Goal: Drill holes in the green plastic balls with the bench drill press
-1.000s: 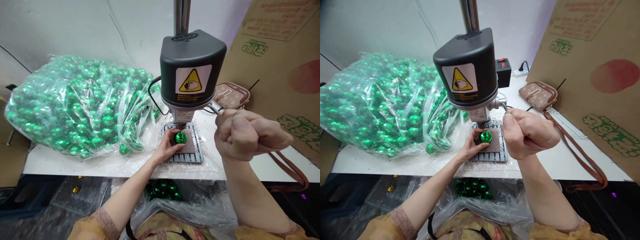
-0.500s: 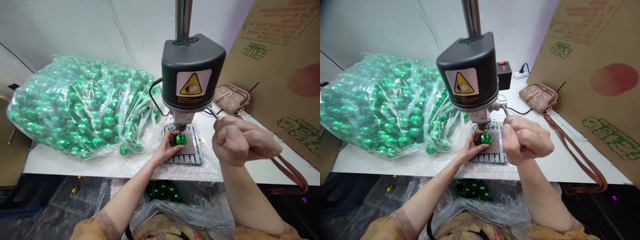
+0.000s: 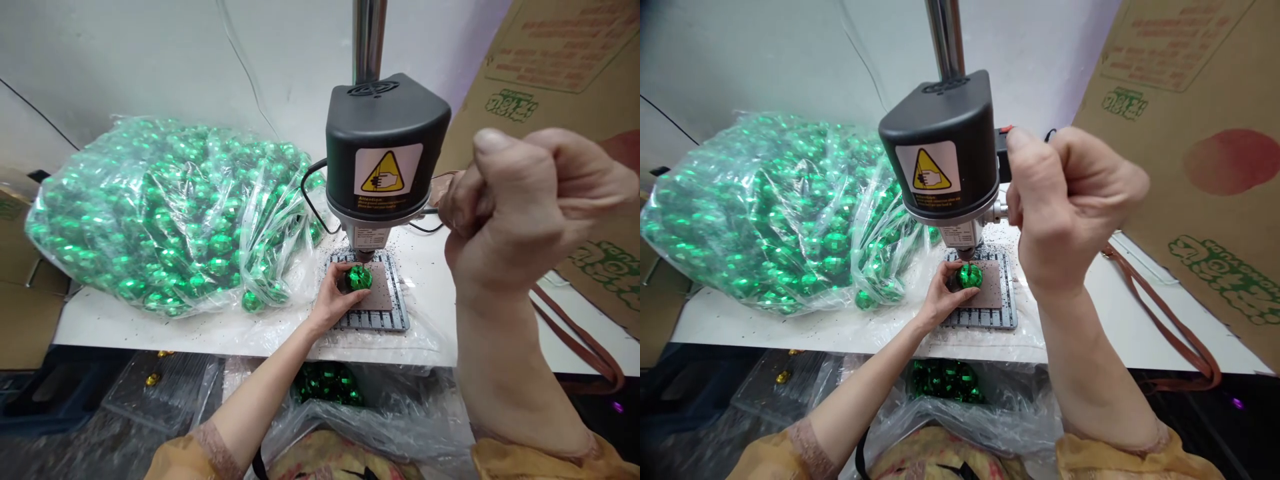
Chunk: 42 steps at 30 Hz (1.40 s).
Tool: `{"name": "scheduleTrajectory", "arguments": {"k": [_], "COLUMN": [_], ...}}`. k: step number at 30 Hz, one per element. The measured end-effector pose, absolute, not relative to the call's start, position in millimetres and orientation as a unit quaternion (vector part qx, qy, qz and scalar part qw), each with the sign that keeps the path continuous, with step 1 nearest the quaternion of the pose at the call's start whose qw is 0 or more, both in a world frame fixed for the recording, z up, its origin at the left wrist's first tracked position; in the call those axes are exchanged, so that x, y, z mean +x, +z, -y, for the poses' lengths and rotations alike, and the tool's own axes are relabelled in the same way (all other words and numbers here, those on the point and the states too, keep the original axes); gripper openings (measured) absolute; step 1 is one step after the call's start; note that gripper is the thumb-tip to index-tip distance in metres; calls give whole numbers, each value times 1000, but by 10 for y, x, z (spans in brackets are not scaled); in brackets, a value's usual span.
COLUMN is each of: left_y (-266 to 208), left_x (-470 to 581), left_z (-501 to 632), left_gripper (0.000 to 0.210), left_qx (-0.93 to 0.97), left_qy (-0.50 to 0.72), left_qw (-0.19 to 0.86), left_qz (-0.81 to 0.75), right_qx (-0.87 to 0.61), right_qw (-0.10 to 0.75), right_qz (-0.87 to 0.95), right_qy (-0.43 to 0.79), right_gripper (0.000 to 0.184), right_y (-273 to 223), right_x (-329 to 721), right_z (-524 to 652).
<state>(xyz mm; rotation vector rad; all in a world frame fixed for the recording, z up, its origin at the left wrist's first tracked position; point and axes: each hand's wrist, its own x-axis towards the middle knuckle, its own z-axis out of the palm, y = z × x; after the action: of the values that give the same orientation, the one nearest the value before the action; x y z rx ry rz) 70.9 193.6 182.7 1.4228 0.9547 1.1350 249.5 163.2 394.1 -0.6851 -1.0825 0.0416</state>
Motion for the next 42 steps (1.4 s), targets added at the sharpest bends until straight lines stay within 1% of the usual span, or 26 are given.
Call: {"name": "scheduleTrajectory", "arguments": {"k": [3, 5, 7, 8, 10, 12, 13, 15, 16, 17, 18, 19, 22, 23, 24, 28, 32, 35, 38, 40, 42], "left_y": [1865, 1854, 1795, 1750, 1648, 1581, 1577, 1639, 1703, 1781, 1868, 1957, 2179, 2227, 2261, 2297, 2352, 2461, 2576, 2638, 2694], "left_x": [542, 351, 134, 27, -163, -303, -347, -374, -355, -315, -256, -183, 60, 130, 188, 309, 334, 336, 330, 309, 269], "left_z": [-1651, -1343, -1002, -847, -633, -614, -691, -1006, -1229, -1479, -1743, -2007, -2674, -2828, -2944, -3096, -3036, -3038, -3080, -3106, -3130], "left_gripper": [57, 53, 51, 52, 63, 73, 69, 45, 31, 24, 24, 25, 45, 47, 45, 21, 18, 26, 29, 42, 54], "left_qx": [671, 765, 862, 899, 943, 956, 954, 930, 907, 874, 837, 802, 707, 681, 662, 653, 674, 681, 668, 658, 661], "left_qy": [472, 437, 362, 314, 233, 210, 222, 272, 298, 322, 338, 342, 299, 280, 266, 263, 261, 257, 254, 239, 199], "left_qw": [396, 324, 252, 210, 141, 108, 106, 113, 120, 125, 125, 124, 146, 161, 173, 204, 226, 176, 112, 92, 52], "left_qz": [-413, -346, -251, -223, -191, -172, -172, -220, -273, -342, -412, -475, -624, -657, -678, -680, -653, -663, -691, -708, -722], "right_qx": [-320, -315, -310, -309, -311, -318, -321, -321, -317, -312, -309, -307, -306, -305, -305, -304, -317, -310, -311, -316, -314], "right_qw": [796, 793, 792, 794, 798, 802, 803, 807, 809, 812, 814, 816, 820, 822, 822, 817, 812, 814, 812, 810, 808], "right_qz": [511, 520, 523, 521, 513, 504, 500, 494, 492, 490, 488, 487, 480, 478, 477, 486, 487, 489, 491, 492, 497], "right_qy": [52, 49, 47, 47, 51, 49, 47, 49, 51, 54, 55, 56, 56, 58, 59, 57, 52, 49, 52, 54, 53], "right_gripper": [53, 53, 53, 53, 54, 53, 52, 51, 51, 52, 54, 57, 62, 62, 60, 52, 51, 52, 54, 55, 56], "right_y": [4017, 3993, 3956, 3942, 3932, 3938, 3945, 3960, 3967, 3973, 3978, 3983, 3991, 3990, 3987, 3963, 3956, 3965, 3964, 3951, 3932], "right_x": [2542, 2570, 2588, 2592, 2589, 2574, 2566, 2549, 2543, 2538, 2535, 2534, 2533, 2533, 2532, 2526, 2530, 2532, 2523, 2516, 2514], "right_z": [-1679, -1684, -1683, -1682, -1681, -1679, -1677, -1674, -1673, -1674, -1675, -1677, -1681, -1681, -1681, -1677, -1667, -1652, -1633, -1623, -1618]}}
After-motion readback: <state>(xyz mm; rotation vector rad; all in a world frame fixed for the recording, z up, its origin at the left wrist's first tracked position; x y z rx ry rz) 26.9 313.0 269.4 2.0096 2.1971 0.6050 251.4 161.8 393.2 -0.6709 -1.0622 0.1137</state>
